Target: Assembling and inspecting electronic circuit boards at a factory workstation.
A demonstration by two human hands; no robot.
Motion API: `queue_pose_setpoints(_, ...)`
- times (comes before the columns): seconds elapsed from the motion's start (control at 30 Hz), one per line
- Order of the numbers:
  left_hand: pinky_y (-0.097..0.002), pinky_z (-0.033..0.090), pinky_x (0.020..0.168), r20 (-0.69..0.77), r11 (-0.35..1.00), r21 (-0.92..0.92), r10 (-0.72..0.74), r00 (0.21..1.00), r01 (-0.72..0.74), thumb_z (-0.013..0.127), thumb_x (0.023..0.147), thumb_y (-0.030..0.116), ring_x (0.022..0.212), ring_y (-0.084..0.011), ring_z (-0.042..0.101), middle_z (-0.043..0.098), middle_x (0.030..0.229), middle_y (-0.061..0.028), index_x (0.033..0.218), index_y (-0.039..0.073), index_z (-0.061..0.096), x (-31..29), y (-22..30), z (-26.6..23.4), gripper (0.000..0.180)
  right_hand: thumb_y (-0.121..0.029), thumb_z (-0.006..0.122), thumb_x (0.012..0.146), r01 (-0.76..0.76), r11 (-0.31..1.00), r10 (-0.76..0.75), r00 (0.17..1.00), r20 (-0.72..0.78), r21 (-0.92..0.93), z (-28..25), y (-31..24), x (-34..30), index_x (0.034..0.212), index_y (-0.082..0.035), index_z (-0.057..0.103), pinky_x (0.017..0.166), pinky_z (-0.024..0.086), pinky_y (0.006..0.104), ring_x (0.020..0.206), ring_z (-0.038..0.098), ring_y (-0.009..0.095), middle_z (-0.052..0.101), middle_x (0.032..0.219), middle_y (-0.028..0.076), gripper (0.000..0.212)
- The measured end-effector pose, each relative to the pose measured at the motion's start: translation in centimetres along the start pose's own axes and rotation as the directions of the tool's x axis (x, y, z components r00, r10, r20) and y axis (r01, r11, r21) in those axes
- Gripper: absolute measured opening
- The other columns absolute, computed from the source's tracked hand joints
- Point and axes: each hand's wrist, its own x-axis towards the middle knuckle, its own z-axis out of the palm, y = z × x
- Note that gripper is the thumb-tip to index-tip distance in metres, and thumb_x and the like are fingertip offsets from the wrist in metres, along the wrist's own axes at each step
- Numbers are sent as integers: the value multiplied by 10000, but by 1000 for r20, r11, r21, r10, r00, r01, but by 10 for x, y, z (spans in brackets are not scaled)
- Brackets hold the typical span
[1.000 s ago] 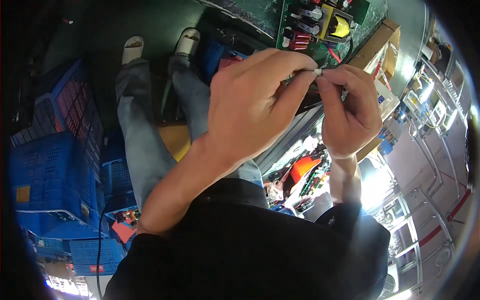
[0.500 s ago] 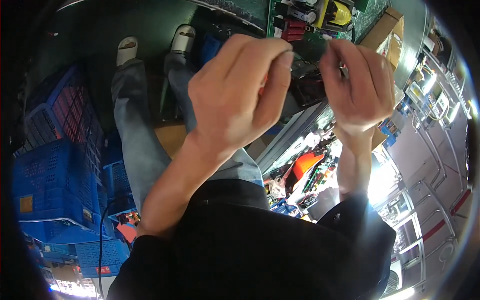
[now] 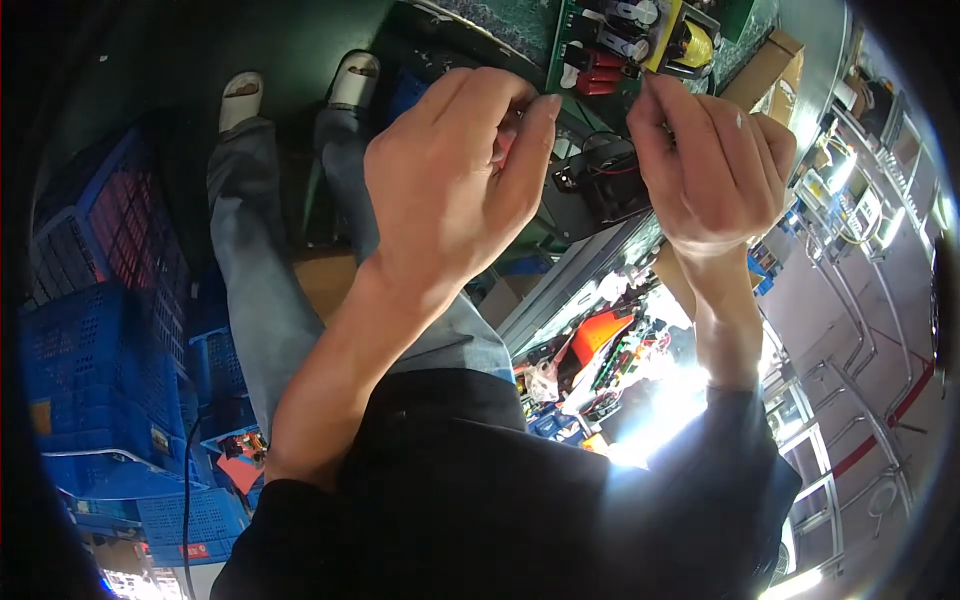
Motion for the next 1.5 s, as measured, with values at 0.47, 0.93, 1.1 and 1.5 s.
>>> queue_pose_setpoints(0.47,-241,473,527,90,998,31,43,995,-46,736,855,54,596,-113,619,649,736,-88,886,-20,668,3,-1,-8,105,-50,822,677,-9,1000,11,996,83,-20,-2,-1,-1,853,-74,734,663,409,255,591,584,103,648,677,-22,198)
queue_pose_setpoints(0.93,-383,471,557,219,982,190,-61,974,19,647,908,194,651,-290,607,590,765,-89,855,75,598,-7,36,-3,139,-44,689,864,-698,617,724,684,85,363,-32,-12,-21,993,-4,724,670,468,258,775,629,149,672,914,89,140)
queue_pose_setpoints(1.1,-472,466,723,361,811,483,158,919,-329,743,795,355,840,-345,573,547,863,-137,899,24,553,-13,72,23,396,-129,672,905,-865,-72,982,26,189,496,-44,-52,-79,1025,1,728,689,480,239,752,606,97,677,855,45,186)
queue_pose_setpoints(1.5,-451,490,754,609,816,502,-99,787,-286,789,730,334,862,-374,630,638,883,-181,929,10,586,18,81,14,432,-215,645,813,-996,63,780,91,619,66,13,24,-23,925,-13,730,864,546,433,1000,674,377,703,1018,211,246)
